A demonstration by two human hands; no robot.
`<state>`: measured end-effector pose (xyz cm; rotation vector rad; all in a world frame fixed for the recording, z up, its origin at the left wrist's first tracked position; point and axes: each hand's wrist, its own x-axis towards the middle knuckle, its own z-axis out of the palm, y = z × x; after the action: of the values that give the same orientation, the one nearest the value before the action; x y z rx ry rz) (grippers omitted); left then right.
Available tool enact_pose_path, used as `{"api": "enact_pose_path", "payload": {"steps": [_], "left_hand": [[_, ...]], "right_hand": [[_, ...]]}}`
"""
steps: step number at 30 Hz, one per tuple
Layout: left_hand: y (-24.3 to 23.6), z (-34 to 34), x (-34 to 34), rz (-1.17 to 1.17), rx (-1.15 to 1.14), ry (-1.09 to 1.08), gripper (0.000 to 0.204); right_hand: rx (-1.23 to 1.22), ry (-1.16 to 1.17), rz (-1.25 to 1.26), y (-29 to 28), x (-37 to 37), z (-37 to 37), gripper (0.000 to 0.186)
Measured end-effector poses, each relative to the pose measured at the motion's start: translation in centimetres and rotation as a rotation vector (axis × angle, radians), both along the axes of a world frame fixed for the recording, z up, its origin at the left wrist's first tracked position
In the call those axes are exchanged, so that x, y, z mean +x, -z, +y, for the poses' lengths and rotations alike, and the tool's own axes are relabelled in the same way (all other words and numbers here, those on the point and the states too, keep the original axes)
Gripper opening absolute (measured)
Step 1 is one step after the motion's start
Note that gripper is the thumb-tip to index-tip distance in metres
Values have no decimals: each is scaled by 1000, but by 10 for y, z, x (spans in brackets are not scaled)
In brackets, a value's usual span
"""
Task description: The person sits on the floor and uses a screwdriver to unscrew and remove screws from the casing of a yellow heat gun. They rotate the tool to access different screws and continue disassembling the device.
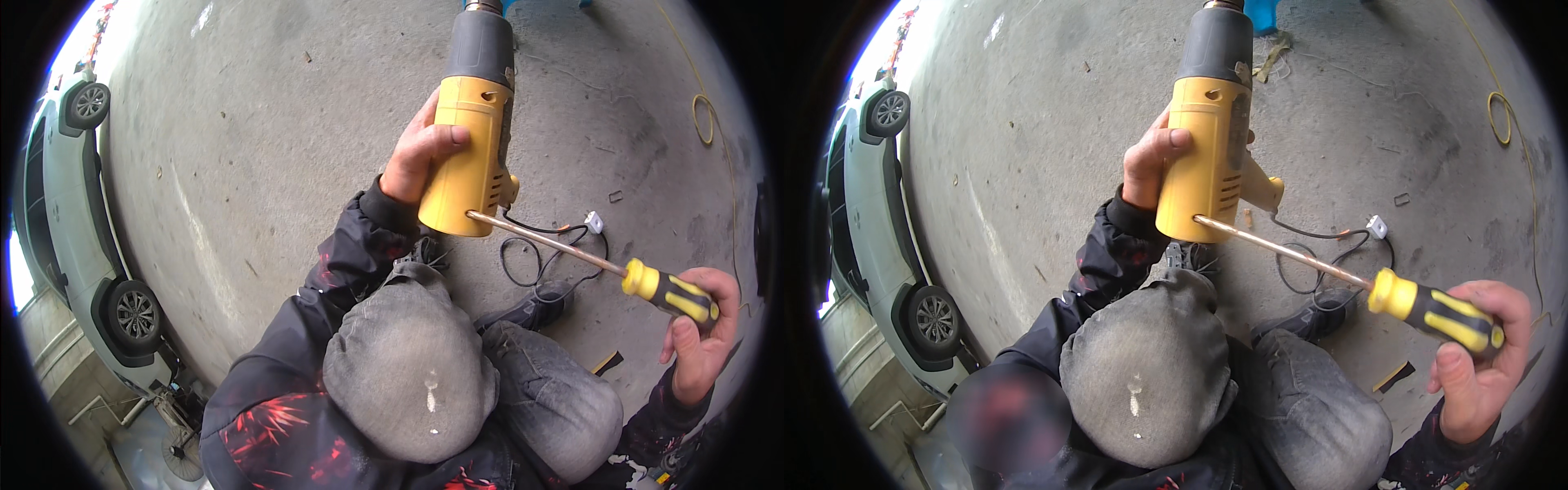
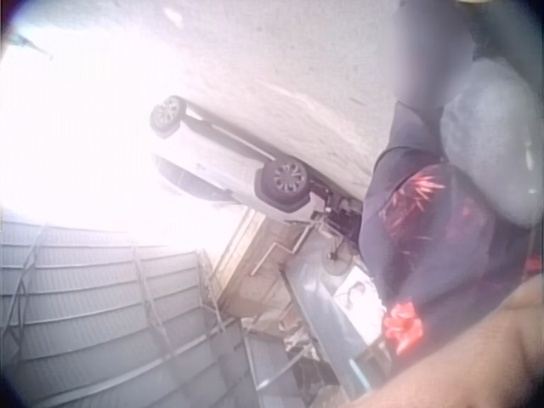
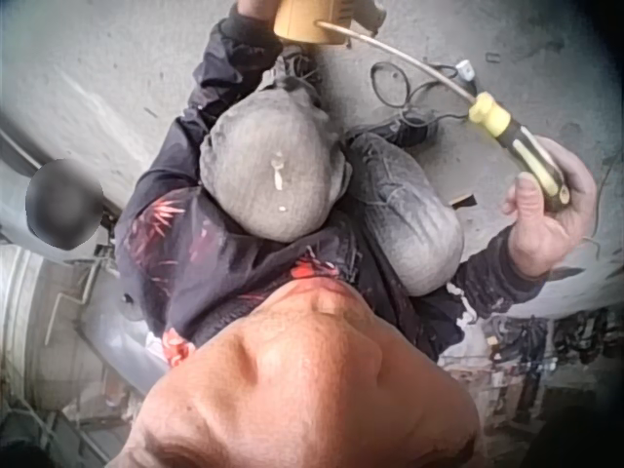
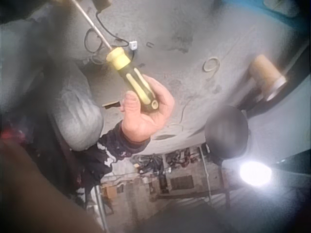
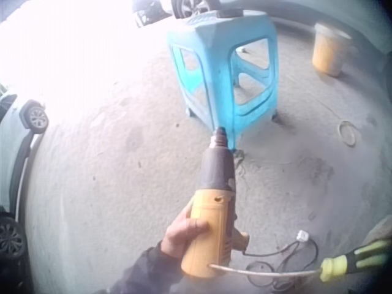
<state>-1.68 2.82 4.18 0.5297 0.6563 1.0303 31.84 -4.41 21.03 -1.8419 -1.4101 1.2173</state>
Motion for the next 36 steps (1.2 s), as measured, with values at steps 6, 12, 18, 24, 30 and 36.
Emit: {"api": "enact_pose_path", "payload": {"steps": [6,12,18,24,30,36], "left_hand": [[2,0,3,76,33,-13,74],[0,-1,2,41,8,-6,71],[1,0,3,110,39,-15,75],[-1,-2,3,51,40,-6,67],[-4,-1,3,109,19,-13,77],[-5,0,1,115,29,-16,78]], "right_hand": [[19,-113,101,2,13,-1,75],[-129,-3,170,1,12,-2,69],[107,-180,35,1,2,3,65],[208,-60,1,1,1,-1,59],[-138,44,218,-1,1,2,70],[141,-111,-57,-3,-1,-1,75]]}}
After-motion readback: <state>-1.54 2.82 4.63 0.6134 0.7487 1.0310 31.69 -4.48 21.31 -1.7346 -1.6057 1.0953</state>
